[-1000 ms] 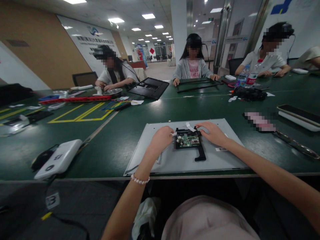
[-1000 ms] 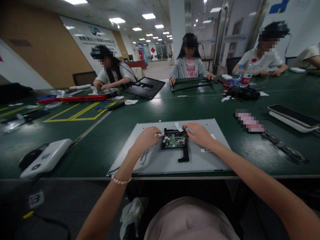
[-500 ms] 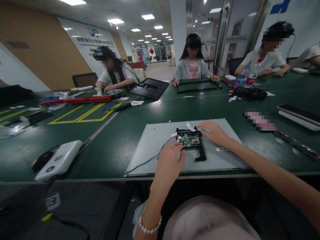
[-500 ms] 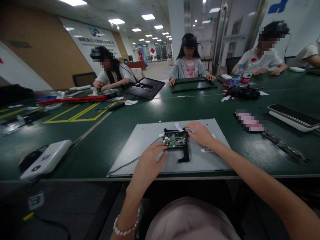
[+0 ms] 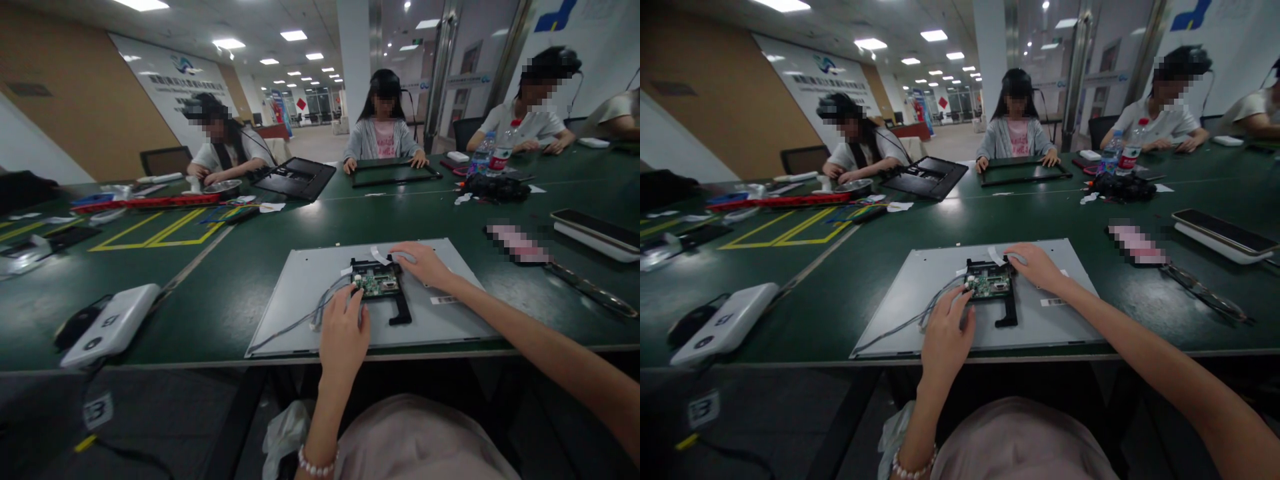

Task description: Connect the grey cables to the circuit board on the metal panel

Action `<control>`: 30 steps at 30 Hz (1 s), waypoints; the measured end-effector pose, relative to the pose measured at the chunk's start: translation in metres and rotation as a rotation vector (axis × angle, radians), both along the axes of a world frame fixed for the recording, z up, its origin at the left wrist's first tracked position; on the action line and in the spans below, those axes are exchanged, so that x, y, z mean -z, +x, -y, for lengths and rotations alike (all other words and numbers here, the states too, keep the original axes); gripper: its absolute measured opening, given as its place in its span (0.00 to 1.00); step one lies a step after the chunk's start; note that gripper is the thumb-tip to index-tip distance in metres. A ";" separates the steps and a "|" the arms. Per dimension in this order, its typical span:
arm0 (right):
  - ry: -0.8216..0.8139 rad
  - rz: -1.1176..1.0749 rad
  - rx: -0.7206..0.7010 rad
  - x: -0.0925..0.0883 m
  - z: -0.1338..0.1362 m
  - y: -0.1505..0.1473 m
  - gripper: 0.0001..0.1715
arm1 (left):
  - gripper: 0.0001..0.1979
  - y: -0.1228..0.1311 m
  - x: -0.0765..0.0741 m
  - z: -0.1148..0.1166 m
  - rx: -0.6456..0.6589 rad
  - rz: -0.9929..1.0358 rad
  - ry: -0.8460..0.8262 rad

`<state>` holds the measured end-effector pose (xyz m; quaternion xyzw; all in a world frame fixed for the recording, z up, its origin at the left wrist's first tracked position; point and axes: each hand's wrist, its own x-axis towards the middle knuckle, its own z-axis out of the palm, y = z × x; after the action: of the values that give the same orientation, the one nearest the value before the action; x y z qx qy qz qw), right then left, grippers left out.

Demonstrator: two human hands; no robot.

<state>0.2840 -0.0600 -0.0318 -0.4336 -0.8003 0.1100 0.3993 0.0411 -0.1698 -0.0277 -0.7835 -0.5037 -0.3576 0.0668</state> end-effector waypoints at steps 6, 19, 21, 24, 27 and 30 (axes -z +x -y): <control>-0.159 -0.190 0.009 -0.005 -0.021 -0.007 0.14 | 0.15 0.000 -0.001 0.001 -0.014 -0.006 -0.020; -0.101 0.175 -0.349 0.010 -0.045 -0.005 0.19 | 0.16 0.001 0.001 0.002 -0.031 -0.018 -0.063; -0.100 0.175 -0.352 0.011 -0.045 -0.006 0.20 | 0.16 0.001 0.000 0.002 -0.037 -0.018 -0.069; -0.098 0.160 -0.340 0.011 -0.044 -0.007 0.20 | 0.16 0.001 0.000 0.002 -0.039 -0.015 -0.062; -0.085 0.139 -0.306 0.011 -0.040 -0.008 0.20 | 0.16 0.001 0.001 0.002 -0.032 -0.003 -0.032; -0.083 0.115 -0.251 0.012 -0.035 -0.007 0.21 | 0.18 0.001 0.001 0.002 -0.036 0.007 0.004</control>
<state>0.2766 -0.0246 -0.0435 -0.3516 -0.8647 0.1669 0.3177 0.0421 -0.1716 -0.0290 -0.7729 -0.5173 -0.3602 0.0727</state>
